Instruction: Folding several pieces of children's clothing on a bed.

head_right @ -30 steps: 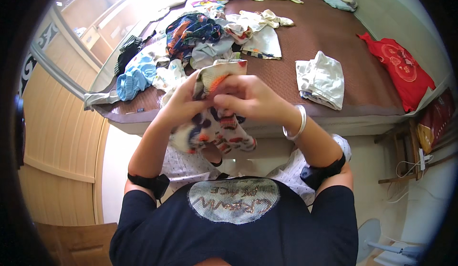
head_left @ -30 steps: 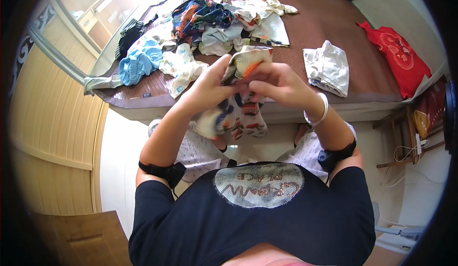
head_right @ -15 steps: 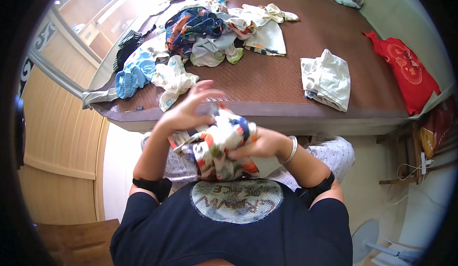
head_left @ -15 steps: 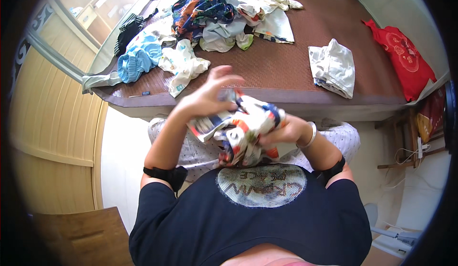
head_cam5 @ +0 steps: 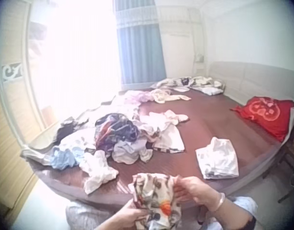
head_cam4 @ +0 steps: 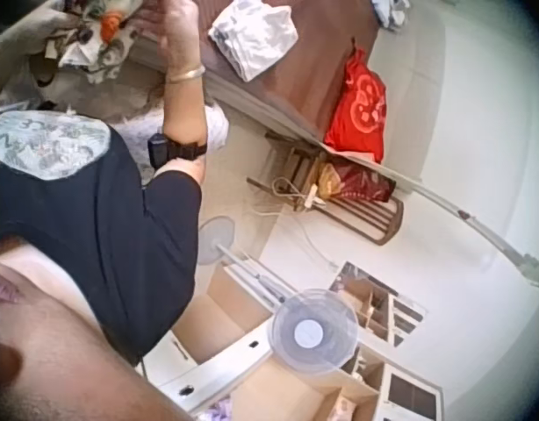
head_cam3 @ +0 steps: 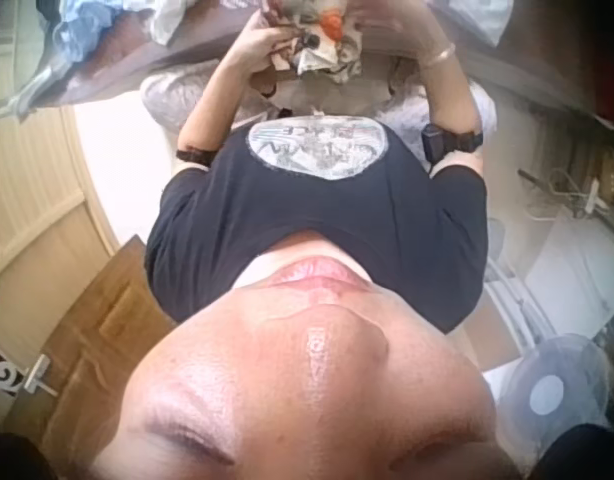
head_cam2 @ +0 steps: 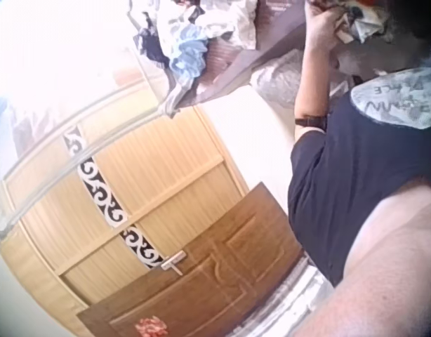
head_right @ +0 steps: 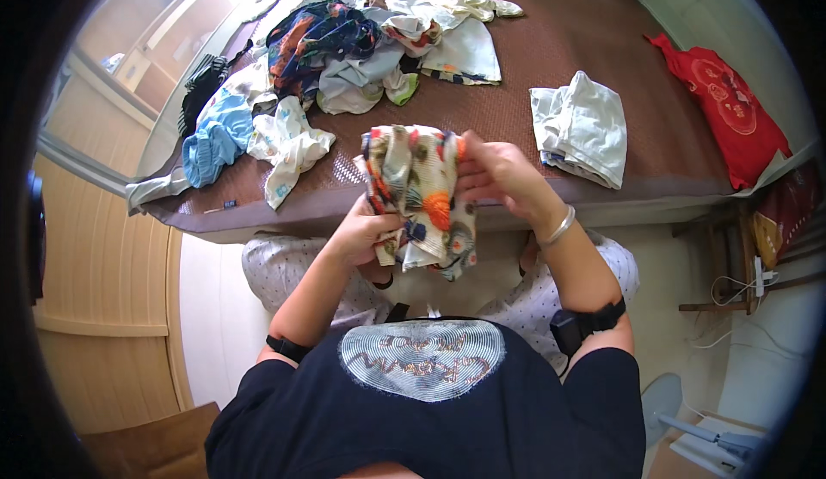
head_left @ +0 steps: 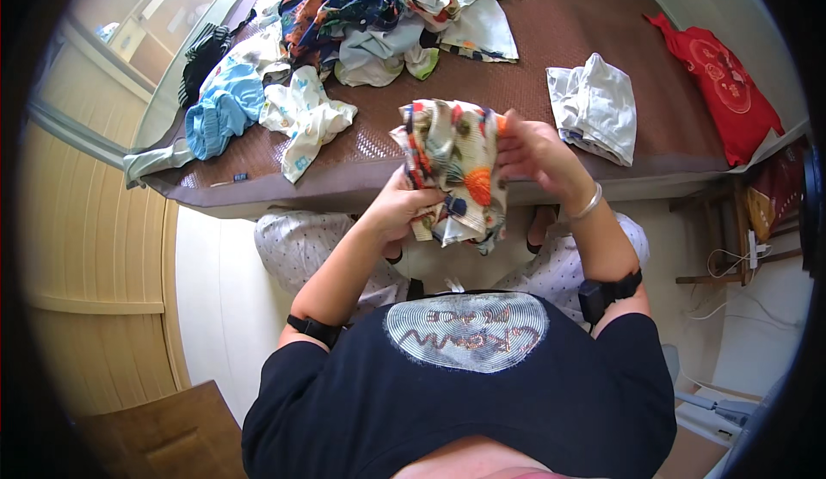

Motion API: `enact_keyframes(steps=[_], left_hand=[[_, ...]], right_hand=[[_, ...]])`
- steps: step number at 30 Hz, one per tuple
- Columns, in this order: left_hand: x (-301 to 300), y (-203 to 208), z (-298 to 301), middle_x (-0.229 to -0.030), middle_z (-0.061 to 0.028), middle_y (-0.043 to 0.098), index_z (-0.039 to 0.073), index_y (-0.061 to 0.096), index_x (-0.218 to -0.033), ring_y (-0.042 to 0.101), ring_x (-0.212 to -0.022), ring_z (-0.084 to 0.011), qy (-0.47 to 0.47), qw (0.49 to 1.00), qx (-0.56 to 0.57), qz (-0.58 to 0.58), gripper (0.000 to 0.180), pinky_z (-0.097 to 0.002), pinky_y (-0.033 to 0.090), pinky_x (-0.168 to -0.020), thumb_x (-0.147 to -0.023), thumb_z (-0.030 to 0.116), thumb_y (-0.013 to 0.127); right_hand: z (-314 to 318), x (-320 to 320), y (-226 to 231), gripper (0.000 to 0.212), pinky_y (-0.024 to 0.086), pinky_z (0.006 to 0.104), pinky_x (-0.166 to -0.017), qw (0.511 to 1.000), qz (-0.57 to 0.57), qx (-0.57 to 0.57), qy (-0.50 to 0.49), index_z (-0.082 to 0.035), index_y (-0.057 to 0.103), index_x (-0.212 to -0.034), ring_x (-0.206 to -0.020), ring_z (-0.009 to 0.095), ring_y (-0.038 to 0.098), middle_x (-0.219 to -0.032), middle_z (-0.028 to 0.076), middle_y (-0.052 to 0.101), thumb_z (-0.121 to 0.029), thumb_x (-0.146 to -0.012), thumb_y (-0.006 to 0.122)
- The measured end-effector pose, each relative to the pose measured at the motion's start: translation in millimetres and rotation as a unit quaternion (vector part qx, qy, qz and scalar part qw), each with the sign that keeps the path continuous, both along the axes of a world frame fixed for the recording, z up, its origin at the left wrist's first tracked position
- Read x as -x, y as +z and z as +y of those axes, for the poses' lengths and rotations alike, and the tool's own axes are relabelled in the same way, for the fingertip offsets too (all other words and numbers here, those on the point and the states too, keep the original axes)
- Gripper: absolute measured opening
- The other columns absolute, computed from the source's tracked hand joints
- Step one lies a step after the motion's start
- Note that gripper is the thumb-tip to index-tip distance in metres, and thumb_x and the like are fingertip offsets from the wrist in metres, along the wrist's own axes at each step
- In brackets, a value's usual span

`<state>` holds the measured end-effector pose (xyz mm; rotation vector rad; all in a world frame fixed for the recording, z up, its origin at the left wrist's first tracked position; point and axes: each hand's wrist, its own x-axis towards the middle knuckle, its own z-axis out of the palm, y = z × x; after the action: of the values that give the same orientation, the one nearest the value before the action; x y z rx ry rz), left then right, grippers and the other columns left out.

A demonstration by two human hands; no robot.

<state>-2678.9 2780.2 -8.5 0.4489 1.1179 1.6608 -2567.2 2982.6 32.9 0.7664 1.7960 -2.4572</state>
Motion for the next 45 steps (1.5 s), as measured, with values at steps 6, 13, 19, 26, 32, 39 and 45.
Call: enact_keyframes(steps=[6,13,19,26,32,39,45], left_hand=[[13.8,5.9,37.4,-0.106,-0.0114,0.059,0.001,0.044,-0.119,0.061,-0.091,-0.0196,-0.012,0.997,-0.08,-0.019,0.05,-0.0327,0.051,-0.081,-0.073,-0.009,0.059],[39.6,0.3,80.1,-0.118,-0.0128,0.047,0.001,0.023,-0.134,0.056,-0.096,-0.018,0.119,0.926,-0.07,0.352,0.072,-0.0288,0.049,-0.079,-0.078,0.011,0.068],[81.3,-40.0,53.5,-0.116,-0.0137,0.048,0.002,0.031,-0.131,0.059,-0.086,-0.0155,0.139,0.873,0.077,0.462,0.061,-0.0269,0.05,-0.075,-0.08,0.007,0.064],[76.2,-39.1,46.2,-0.085,-0.0065,0.064,0.0,0.059,-0.102,0.06,-0.08,-0.0108,0.118,0.87,0.033,0.477,0.02,-0.0241,0.047,-0.073,-0.082,0.005,0.059],[67.2,-34.6,44.6,-0.085,-0.0135,0.064,0.0,0.062,-0.092,0.063,-0.076,-0.0242,0.133,0.815,0.002,0.565,0.013,-0.0299,0.049,-0.069,-0.081,0.008,0.059],[69.2,-38.2,44.4,-0.085,-0.0139,0.064,0.001,0.063,-0.09,0.063,-0.077,-0.0259,0.14,0.808,-0.012,0.572,0.012,-0.0308,0.05,-0.068,-0.08,0.006,0.059],[73.6,-36.9,41.2,-0.081,-0.0116,0.065,0.0,0.063,-0.088,0.064,-0.073,-0.0204,0.148,0.838,-0.003,0.525,0.011,-0.0285,0.05,-0.066,-0.081,0.006,0.059]], right_hand=[[-29.7,0.3,-10.6,0.051,0.044,0.0314,-0.087,0.971,0.143,0.193,-0.005,-0.007,0.039,-0.127,-0.098,0.016,0.056,-0.119,0.007,0.052,-0.032,-0.087,0.058],[60.0,16.6,-27.6,0.052,0.048,0.0307,-0.081,0.969,0.072,-0.224,-0.07,0.001,0.035,-0.125,-0.091,0.018,0.058,-0.106,0.01,0.057,-0.002,-0.079,0.059],[63.3,27.7,-22.3,0.073,0.024,0.0378,-0.106,0.574,-0.103,-0.806,-0.101,0.002,0.018,-0.138,-0.13,0.035,0.025,-0.138,0.022,0.028,-0.014,-0.08,0.058],[33.0,50.7,-52.4,0.062,0.001,0.0693,-0.097,0.643,-0.248,-0.69,0.221,-0.029,0.013,-0.142,-0.137,0.033,-0.001,-0.15,0.005,0.001,-0.056,-0.089,0.03],[56.8,67.4,-31.1,0.056,0.01,0.068,-0.097,0.667,-0.248,-0.639,0.292,-0.022,0.035,-0.136,-0.136,0.036,0.006,-0.148,0.012,0.013,-0.053,-0.089,0.036],[104.8,154.5,-44.2,0.043,0.015,0.0617,-0.099,0.667,-0.137,-0.718,0.145,-0.018,0.053,-0.122,-0.133,0.035,0.014,-0.144,0.013,0.022,-0.042,-0.09,0.038],[125.1,166.8,-32.0,0.026,0.048,0.0357,-0.074,0.739,0.006,-0.674,0.005,0.0,0.064,-0.096,-0.083,0.027,0.062,-0.094,0.017,0.064,-0.022,-0.085,0.055]])
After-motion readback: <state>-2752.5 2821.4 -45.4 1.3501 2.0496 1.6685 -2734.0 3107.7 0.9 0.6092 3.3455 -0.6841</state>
